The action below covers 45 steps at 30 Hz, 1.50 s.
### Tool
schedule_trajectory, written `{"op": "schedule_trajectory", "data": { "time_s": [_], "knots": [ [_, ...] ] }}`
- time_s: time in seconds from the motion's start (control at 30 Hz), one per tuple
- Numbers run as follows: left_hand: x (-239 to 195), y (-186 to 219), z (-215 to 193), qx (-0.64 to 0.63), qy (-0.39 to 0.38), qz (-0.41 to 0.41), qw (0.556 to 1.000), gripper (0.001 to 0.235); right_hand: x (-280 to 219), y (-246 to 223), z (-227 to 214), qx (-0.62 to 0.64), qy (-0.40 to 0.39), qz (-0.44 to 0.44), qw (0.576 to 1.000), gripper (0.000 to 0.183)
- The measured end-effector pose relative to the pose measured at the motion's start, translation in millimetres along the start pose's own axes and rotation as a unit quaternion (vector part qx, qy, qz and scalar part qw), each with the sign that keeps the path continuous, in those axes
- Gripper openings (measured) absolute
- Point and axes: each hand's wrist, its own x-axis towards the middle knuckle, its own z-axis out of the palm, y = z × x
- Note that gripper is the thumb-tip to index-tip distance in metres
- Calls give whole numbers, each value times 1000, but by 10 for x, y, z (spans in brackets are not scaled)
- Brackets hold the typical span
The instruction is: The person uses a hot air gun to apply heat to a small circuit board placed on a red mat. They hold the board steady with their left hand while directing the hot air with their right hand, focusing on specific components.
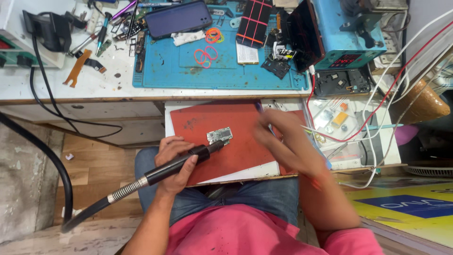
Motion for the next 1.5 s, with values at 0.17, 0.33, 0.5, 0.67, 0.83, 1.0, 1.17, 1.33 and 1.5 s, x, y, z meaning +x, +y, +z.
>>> {"op": "schedule_trajectory", "data": {
  "time_s": [0.17,0.33,0.5,0.67,0.83,1.0,1.17,1.33,1.5],
  "knots": [
    [-67,-60,2,-14,43,-51,998,26,162,693,681,-140,27,-20,990,24],
    [-27,-25,31,18,41,-49,998,26,52,879,836,-217,54,-50,973,33],
    [-39,-41,32,-2,-62,18,998,25,81,799,834,-251,62,-70,963,40],
    [-40,-54,16,8,15,-22,1000,24,85,740,811,-253,35,-84,963,40],
    [-47,-37,36,19,52,-46,997,24,111,715,802,-256,31,-87,962,40],
    [-41,-17,26,-4,-37,-4,999,25,99,716,807,-255,33,-82,963,39],
    [-47,-49,-4,-14,29,-42,999,25,104,737,803,-257,24,-85,962,36],
    [-62,-18,19,12,60,-52,997,25,101,723,807,-265,17,-88,960,36],
    [-40,-24,9,-22,-2,8,1000,25,88,729,806,-259,10,-75,963,37]
  ]
}}
